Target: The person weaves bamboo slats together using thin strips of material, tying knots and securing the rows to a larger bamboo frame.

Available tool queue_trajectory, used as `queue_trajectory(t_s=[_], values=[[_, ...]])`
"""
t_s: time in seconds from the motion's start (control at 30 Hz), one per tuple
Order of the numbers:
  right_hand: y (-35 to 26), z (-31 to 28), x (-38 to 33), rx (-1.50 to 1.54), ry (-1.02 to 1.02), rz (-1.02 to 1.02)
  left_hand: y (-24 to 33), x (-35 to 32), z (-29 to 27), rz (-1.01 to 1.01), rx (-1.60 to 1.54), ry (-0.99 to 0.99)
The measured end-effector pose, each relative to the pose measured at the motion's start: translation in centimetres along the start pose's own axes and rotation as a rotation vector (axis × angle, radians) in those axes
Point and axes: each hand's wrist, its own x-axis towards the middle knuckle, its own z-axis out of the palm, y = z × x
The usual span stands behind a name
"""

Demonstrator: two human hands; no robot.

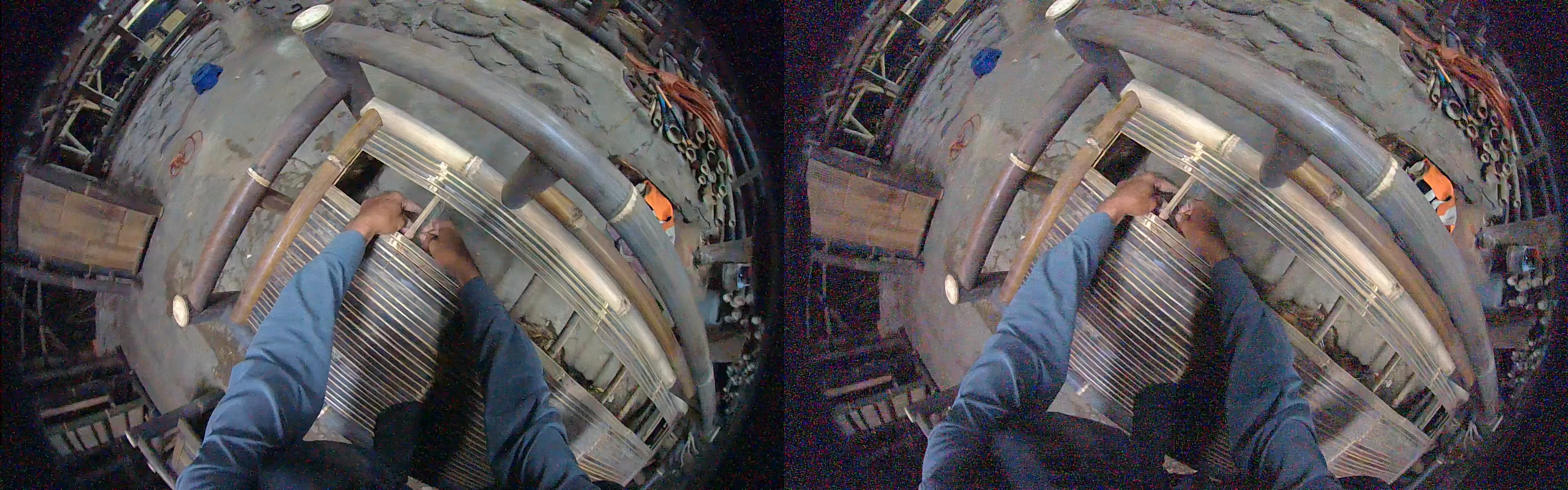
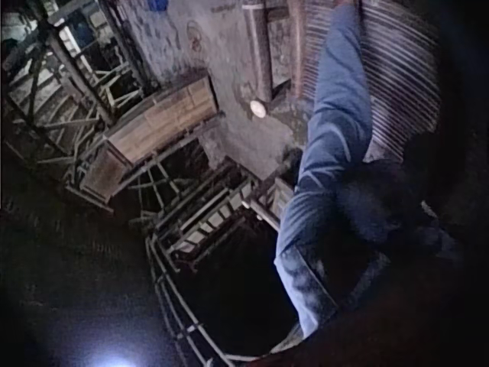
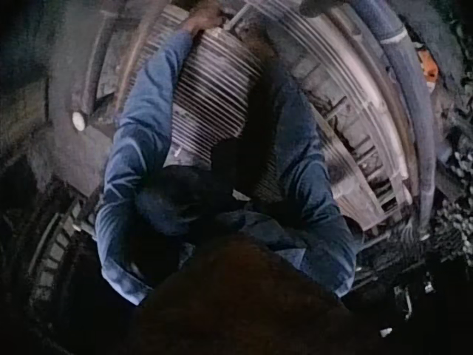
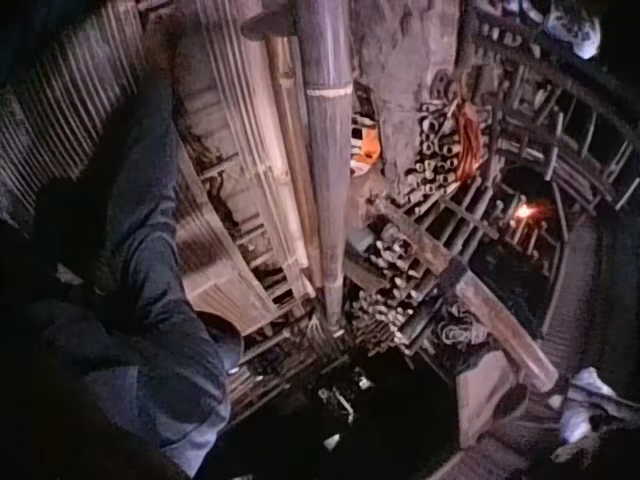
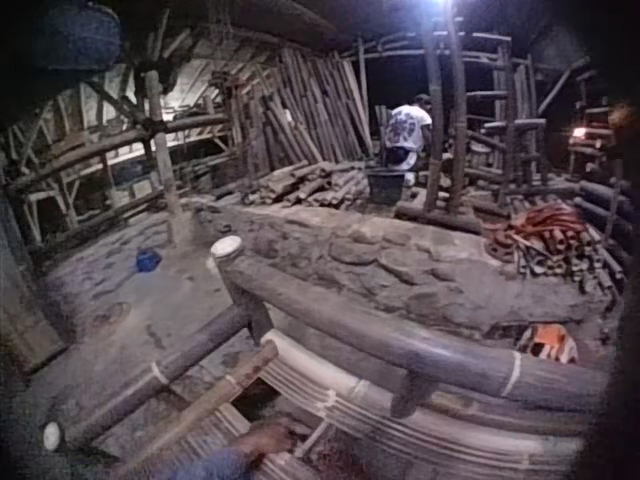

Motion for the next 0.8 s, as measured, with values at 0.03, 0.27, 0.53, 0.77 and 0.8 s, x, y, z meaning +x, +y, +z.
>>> queue_trajectory(t_s=[0.03,0.27,0.53,0.77,0.8], values=[[0.1,0.2,0.2,0.044,0.008,0.005,0.2,0.1,0.1,0.0,0.037,0.035],[-4.0,-1.2,-1.5,0.217,-0.054,0.15,-1.2,-0.9,-1.5,0.014,-0.35,0.046],[-2.9,-6.5,-5.0,1.55,-0.31,0.191,0.2,-2.8,-3.8,0.077,-1.17,0.175],[-7.8,-3.8,-5.4,1.221,-0.121,0.293,2.2,-4.2,-4.3,0.096,-0.668,0.118],[-8.9,-3.3,-5.5,1.165,-0.129,0.261,2.5,-4.4,-4.1,0.175,-0.552,0.096]])
